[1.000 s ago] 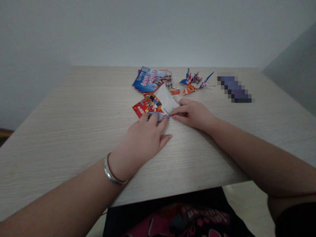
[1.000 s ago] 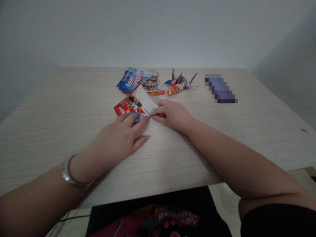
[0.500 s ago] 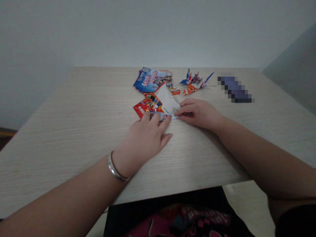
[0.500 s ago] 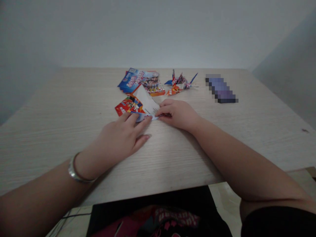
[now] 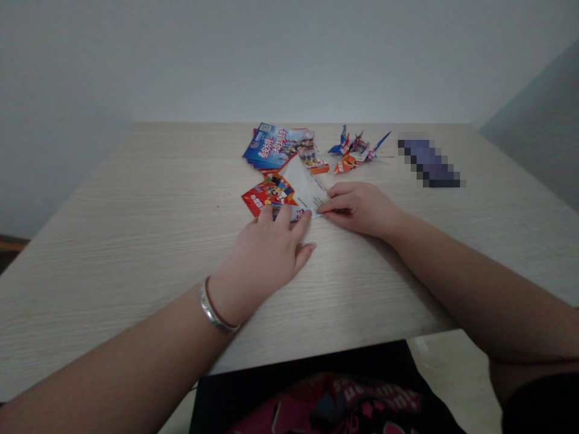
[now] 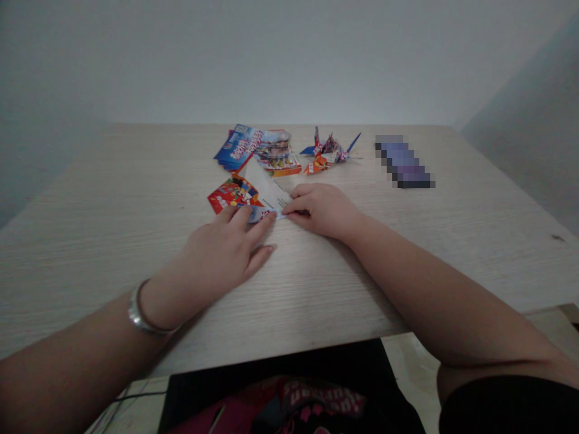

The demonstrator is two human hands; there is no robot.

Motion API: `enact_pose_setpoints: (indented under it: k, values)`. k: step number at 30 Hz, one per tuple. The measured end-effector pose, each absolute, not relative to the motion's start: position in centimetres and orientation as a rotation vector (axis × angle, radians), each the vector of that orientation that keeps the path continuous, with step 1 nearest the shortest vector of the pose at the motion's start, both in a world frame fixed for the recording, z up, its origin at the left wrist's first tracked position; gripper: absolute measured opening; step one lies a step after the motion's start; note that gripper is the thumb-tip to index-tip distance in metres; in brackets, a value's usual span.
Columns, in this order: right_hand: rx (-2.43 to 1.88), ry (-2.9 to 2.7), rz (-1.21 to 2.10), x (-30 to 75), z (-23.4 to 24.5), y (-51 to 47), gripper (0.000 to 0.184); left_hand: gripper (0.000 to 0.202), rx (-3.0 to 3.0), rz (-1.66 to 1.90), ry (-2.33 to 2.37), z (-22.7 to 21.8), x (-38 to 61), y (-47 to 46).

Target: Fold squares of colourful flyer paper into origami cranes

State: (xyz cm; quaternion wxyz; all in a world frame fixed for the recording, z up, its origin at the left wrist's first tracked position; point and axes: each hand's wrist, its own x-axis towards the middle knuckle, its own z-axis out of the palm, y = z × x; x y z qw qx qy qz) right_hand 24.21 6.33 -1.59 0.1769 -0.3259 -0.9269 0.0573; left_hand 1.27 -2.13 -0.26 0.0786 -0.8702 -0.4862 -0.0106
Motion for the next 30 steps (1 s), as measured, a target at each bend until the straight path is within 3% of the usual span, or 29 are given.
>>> enact_pose_setpoints:
  k: [16,30]
  values:
    - [-0.897,-2.580,0.261,24.9,-1.2,6.5,0.016,0.056,-2.613,0.002,-1.409,-0.1,1.3,-2.1]
    - [-1.038,-2.545,0.330,25.2,-1.7,6.4,0.028,0.056,-2.652,-0.073,-1.384,-0.5,0.9,-1.7]
